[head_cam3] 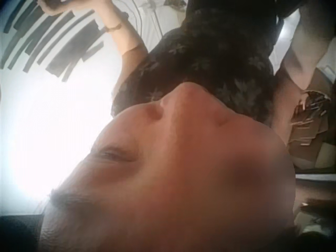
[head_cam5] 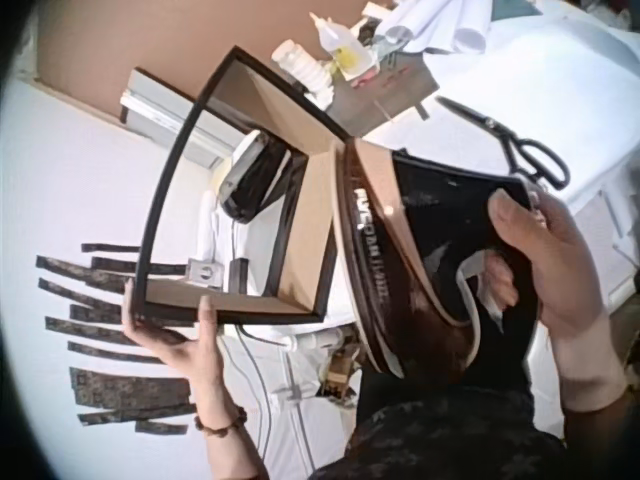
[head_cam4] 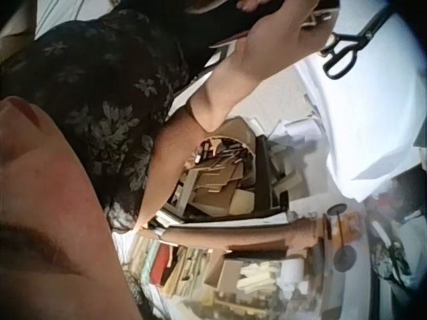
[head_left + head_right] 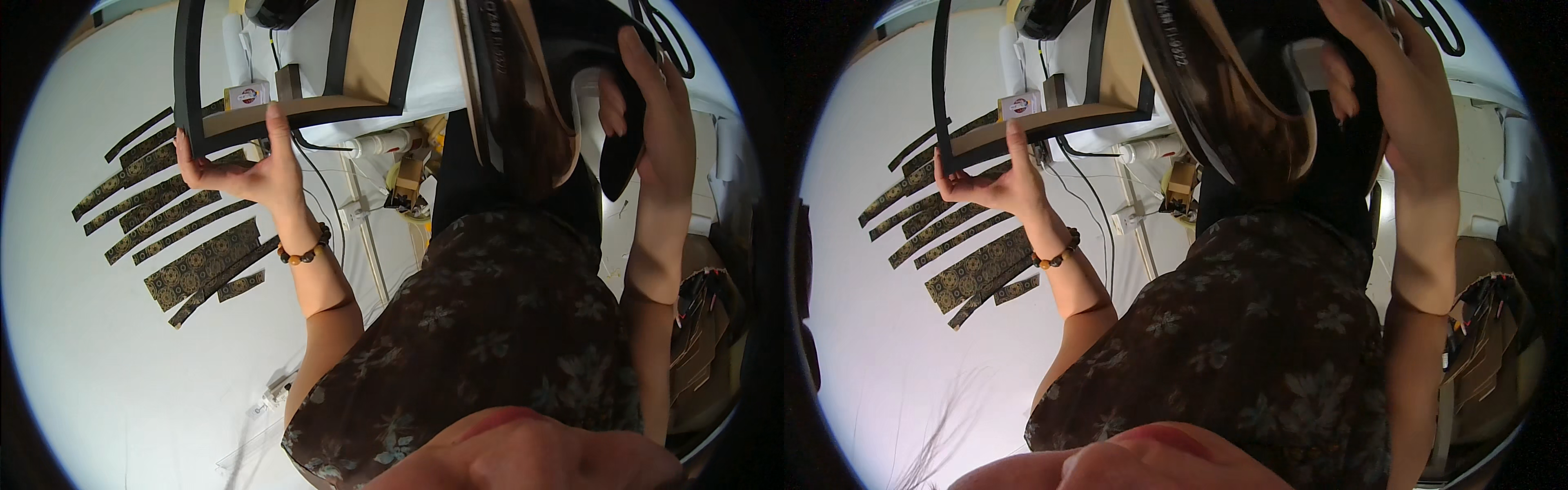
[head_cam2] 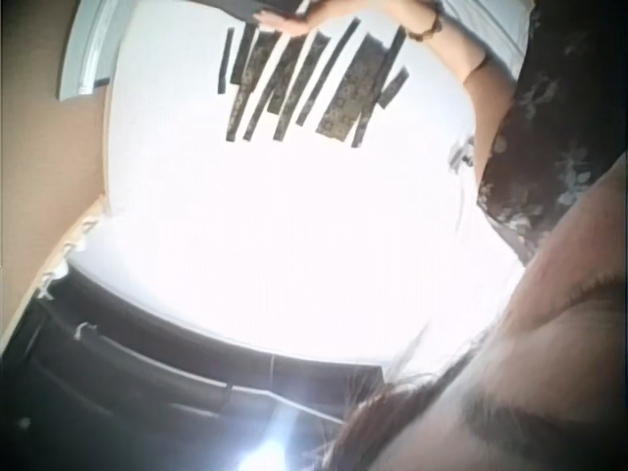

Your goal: The person assembles a craft project by cutting black fabric strips with scissors and ironing them onto a cardboard frame. They repeatedly trim excess fabric and press the edges to secure the material.

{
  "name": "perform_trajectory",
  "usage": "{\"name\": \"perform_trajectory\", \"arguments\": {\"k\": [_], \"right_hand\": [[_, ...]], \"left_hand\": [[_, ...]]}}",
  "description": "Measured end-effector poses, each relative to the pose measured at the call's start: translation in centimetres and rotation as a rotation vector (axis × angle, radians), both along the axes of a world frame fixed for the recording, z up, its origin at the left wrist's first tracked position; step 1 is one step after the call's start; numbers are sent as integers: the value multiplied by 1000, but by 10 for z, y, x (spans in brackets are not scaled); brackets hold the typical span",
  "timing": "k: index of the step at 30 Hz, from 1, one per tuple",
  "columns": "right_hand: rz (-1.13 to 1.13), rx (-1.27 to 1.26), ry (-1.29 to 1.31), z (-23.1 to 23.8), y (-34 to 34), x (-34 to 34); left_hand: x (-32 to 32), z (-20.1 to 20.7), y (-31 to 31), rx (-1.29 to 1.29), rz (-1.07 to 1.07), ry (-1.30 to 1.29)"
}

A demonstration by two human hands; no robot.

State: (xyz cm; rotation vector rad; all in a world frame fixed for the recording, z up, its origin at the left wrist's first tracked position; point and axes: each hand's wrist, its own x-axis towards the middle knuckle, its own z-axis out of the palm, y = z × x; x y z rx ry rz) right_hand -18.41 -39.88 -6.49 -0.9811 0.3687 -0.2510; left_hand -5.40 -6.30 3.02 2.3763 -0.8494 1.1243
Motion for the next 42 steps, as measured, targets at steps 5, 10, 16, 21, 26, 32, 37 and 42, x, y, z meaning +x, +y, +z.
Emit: {"name": "perform_trajectory", "arguments": {"k": [5, 10, 16, 21, 26, 32, 37, 42], "right_hand": [[32, 136, 38, -25, 0, -7], [212, 113, 59, -13, 17, 22], [798, 218, 151, 8, 29, 109], [1088, 271, 197, 8, 57, 174], [1268, 159, 193, 17, 75, 191], [1315, 57, 354, 20, 90, 221], [1042, -150, 401, 2, 114, 232], [1035, -68, 335, 9, 123, 231]], "left_hand": [[4, -2, 6, -252, -112, 83], [8, 5, 22, 50, -174, -21], [-4, -84, 49, 21, 14, 222], [9, -132, 45, -174, -129, 250], [23, -132, 50, -18, -294, 76], [30, -126, 51, -9, -271, 92], [31, -129, 50, 31, -323, -51], [24, -119, 54, -16, -325, 1]]}}
